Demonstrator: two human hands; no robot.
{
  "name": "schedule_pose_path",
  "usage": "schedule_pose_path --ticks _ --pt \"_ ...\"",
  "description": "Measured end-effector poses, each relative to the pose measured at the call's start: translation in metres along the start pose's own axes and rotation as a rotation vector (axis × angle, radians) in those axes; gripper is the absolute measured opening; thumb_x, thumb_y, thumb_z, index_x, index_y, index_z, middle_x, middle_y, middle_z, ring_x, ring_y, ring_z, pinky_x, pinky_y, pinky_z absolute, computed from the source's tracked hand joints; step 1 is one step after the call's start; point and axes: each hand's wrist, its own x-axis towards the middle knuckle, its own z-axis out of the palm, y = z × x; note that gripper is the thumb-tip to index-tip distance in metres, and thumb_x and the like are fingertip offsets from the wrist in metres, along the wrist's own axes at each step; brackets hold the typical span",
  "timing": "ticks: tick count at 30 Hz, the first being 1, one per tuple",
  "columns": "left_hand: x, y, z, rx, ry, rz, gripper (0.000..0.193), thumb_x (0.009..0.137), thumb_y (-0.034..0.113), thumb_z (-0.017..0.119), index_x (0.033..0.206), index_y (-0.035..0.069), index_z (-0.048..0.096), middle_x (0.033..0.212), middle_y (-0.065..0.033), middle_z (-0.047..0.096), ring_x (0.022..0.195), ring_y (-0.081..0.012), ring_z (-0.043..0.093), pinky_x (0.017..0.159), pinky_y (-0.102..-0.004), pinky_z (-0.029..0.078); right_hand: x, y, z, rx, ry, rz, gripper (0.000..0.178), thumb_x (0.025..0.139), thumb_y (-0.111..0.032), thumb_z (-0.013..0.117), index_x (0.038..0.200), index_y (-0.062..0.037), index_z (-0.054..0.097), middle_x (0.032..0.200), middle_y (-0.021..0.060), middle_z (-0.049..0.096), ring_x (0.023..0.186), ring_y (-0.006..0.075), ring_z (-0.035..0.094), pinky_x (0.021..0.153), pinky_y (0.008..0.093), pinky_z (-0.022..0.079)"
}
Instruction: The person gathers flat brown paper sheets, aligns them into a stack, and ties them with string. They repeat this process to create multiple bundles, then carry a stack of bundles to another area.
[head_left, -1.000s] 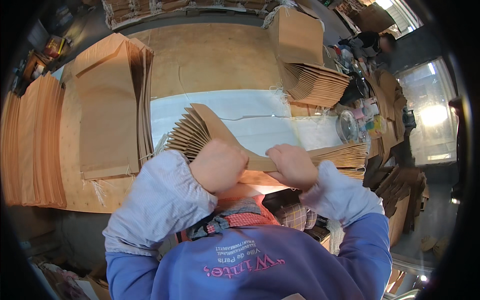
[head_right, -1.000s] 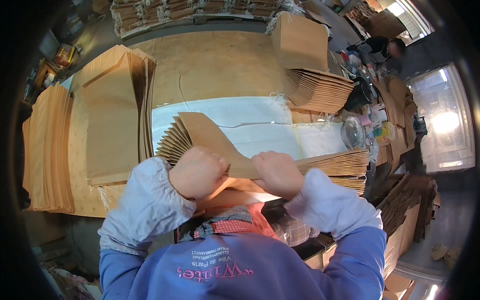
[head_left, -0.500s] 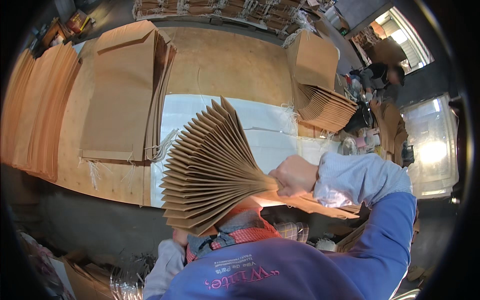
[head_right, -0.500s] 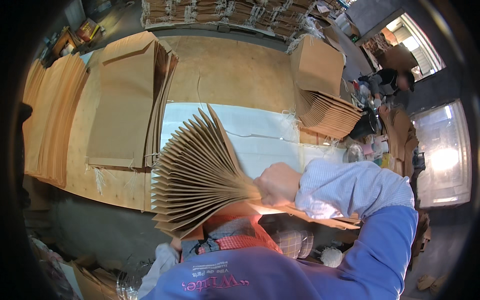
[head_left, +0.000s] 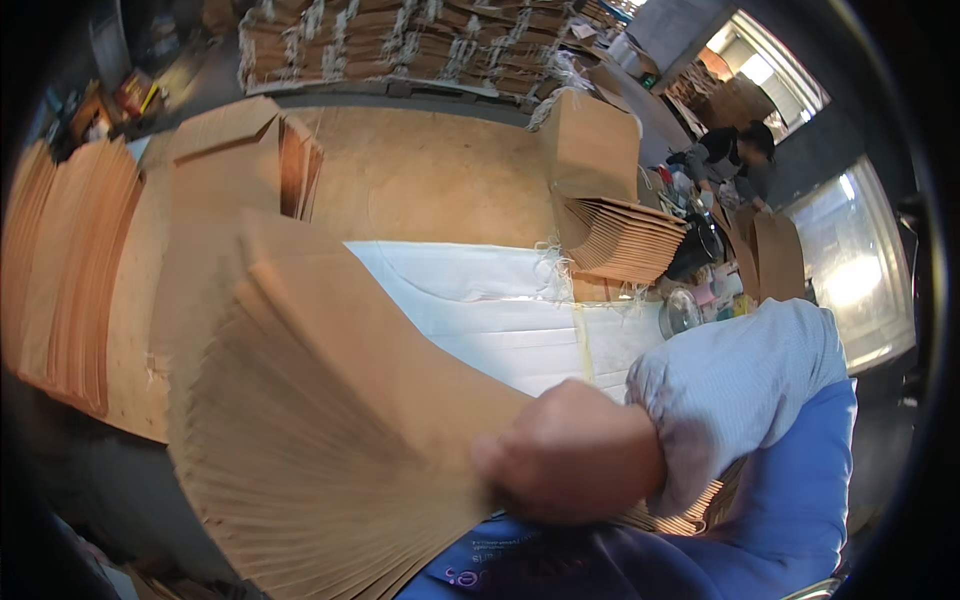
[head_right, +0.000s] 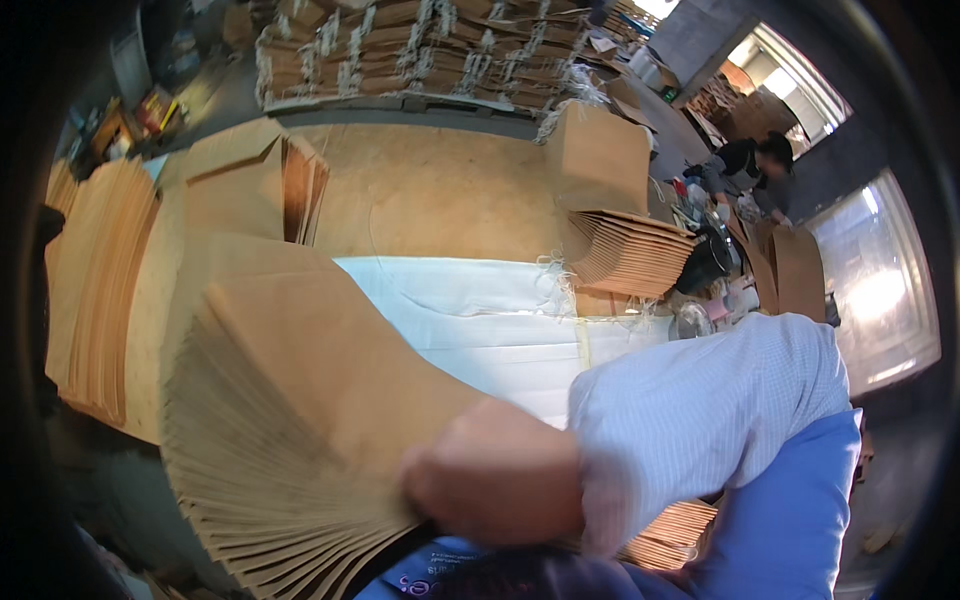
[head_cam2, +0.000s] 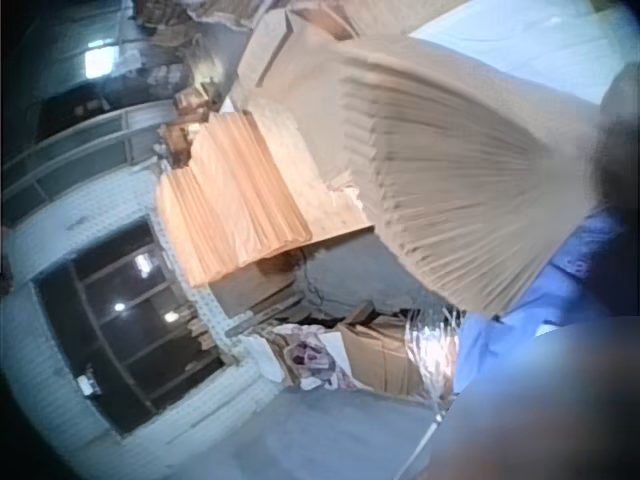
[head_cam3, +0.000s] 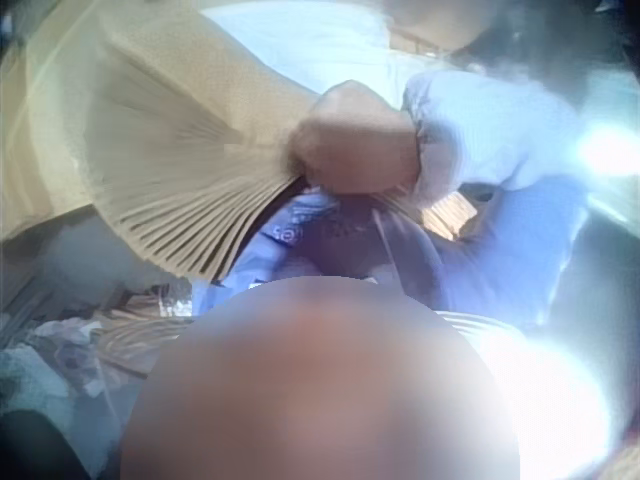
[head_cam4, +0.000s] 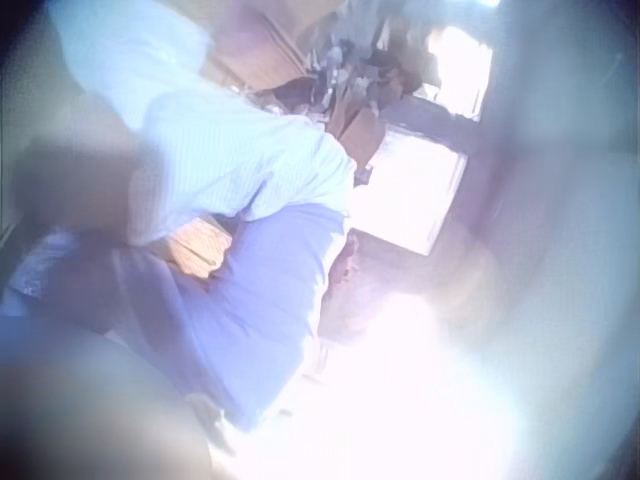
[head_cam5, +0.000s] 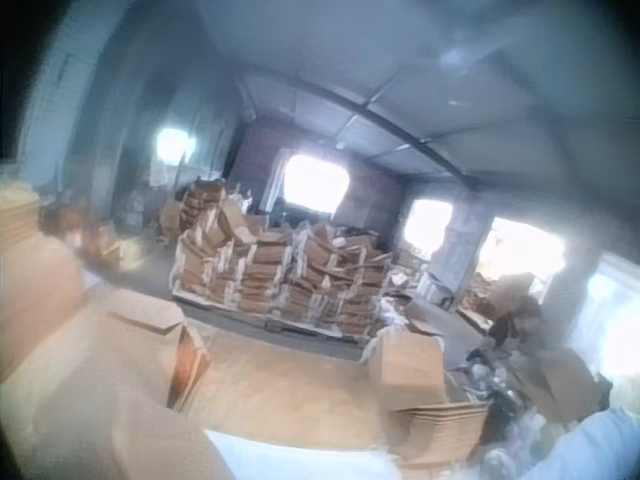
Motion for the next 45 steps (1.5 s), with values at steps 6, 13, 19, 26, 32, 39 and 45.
schedule_pose_path --ticks 6,13,19,26,32,39,45 --pt "0.011 0.016 -0.002 0.154 -0.017 -0.06 0.047 0.083 0.034 0.076 0.112 -0.002 0.067 0.115 -0.0137 0.068 0.113 -0.0242 0.061 0.097 -0.0368 0.046 -0.014 -0.041 0.006 -0.268 0.444 -0.189 0.033 0.074 -0.012 0.057 0.102 0.0056 0.063 0.053 0.0022 0.05 0.044 0.0175 0.053 0.037 0.0301 0.039" --pt "0.029 0.062 -0.009 0.426 0.02 -0.137 0.051 0.081 0.037 0.077 0.113 -0.001 0.067 0.117 -0.014 0.067 0.115 -0.0238 0.06 0.098 -0.0367 0.046 -0.023 -0.084 -0.015 -0.004 0.786 0.635 0.039 0.074 -0.014 0.063 0.103 0.012 0.06 0.053 0.0169 0.054 0.05 0.0304 0.06 0.043 0.048 0.049" --pt "0.055 0.14 -0.01 0.744 0.114 -0.201 0.054 0.08 0.039 0.079 0.114 -0.001 0.067 0.119 -0.0142 0.066 0.116 -0.0234 0.06 0.098 -0.0366 0.046 -0.107 0.037 -0.012 -0.126 1.318 0.058 0.035 0.071 -0.013 0.067 0.103 0.0011 0.065 0.061 0.0089 0.057 0.052 0.0232 0.057 0.048 0.0353 0.043" --pt "0.154 0.125 0.015 0.922 0.234 -0.317 0.058 0.078 0.041 0.08 0.115 -0.001 0.066 0.122 -0.0146 0.066 0.117 -0.023 0.059 0.098 -0.0365 0.045 -0.114 0.288 0.157 0.419 1.341 0.904 0.038 0.086 -0.033 0.068 0.111 -0.0057 0.062 0.079 0.0204 0.065 0.078 0.0402 0.063 0.067 0.0457 0.05" --pt "0.201 -0.021 0.022 0.558 0.339 -0.156 0.072 0.072 0.054 0.081 0.111 -0.005 0.066 0.112 -0.0192 0.068 0.108 -0.0278 0.064 0.09 -0.0377 0.049 -0.06 0.414 0.395 0.581 0.748 1.507 0.067 0.091 -0.057 0.051 0.129 -0.002 0.053 0.115 0.0256 0.064 0.108 0.0445 0.059 0.095 0.0519 0.044" --pt "0.127 -0.063 -0.007 0.513 0.386 -0.378 0.08 0.07 0.046 0.086 0.119 -0.008 0.054 0.11 -0.0175 0.066 0.098 -0.0255 0.065 0.082 -0.0381 0.051 -0.068 0.424 0.437 0.807 0.913 1.143 0.058 0.092 -0.052 0.053 0.121 -0.0022 0.055 0.114 0.0253 0.064 0.105 0.0453 0.06 0.091 0.0503 0.047" --pt "-0.013 -0.092 0.002 0.053 0.319 -0.463 0.063 0.085 0.036 0.076 0.126 -0.005 0.051 0.114 -0.0162 0.065 0.101 -0.0232 0.064 0.085 -0.0396 0.051 -0.088 0.371 0.441 0.748 0.872 1.235 0.047 0.09 -0.037 0.06 0.122 -0.0036 0.053 0.115 0.0267 0.061 0.103 0.0466 0.059 0.088 0.0479 0.049"
